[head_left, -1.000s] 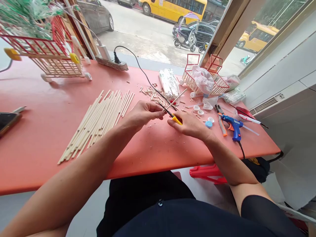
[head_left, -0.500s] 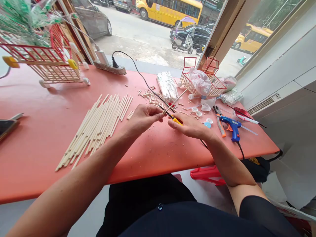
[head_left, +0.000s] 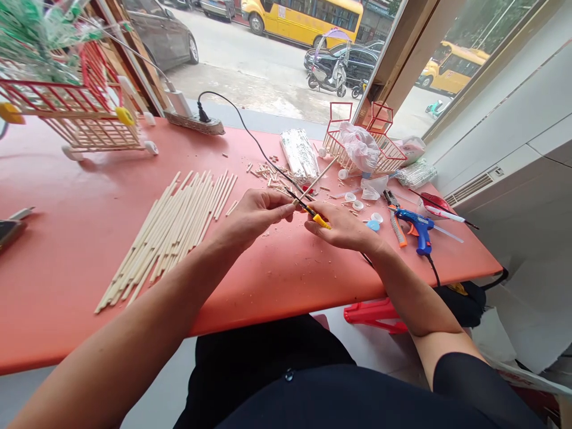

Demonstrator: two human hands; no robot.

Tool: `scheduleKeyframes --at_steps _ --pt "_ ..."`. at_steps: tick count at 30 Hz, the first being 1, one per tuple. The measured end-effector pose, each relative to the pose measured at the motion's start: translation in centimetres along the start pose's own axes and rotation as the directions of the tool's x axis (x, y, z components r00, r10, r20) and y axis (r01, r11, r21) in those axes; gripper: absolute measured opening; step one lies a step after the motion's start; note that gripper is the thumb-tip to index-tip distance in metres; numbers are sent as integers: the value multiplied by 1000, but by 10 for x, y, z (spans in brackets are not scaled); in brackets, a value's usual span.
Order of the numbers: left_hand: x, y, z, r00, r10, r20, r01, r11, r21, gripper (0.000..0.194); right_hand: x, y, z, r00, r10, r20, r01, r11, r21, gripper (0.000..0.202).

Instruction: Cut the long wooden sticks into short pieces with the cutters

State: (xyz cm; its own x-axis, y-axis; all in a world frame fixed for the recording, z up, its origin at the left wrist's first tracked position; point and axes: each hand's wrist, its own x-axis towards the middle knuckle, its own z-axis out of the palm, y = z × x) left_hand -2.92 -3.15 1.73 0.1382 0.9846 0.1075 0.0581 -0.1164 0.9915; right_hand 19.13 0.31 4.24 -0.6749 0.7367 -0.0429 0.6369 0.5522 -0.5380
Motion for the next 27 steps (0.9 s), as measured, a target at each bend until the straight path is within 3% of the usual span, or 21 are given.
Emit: scheduleKeyframes --at_steps 16,27 --pt "4 -11 -7 1000 7 9 -7 1000 -23 31 -1 -4 8 998 -24 -54 28 997 74 34" --pt "3 -5 -6 995 -101 10 101 995 20 28 3 -8 17 985 172 -22 -170 983 61 34"
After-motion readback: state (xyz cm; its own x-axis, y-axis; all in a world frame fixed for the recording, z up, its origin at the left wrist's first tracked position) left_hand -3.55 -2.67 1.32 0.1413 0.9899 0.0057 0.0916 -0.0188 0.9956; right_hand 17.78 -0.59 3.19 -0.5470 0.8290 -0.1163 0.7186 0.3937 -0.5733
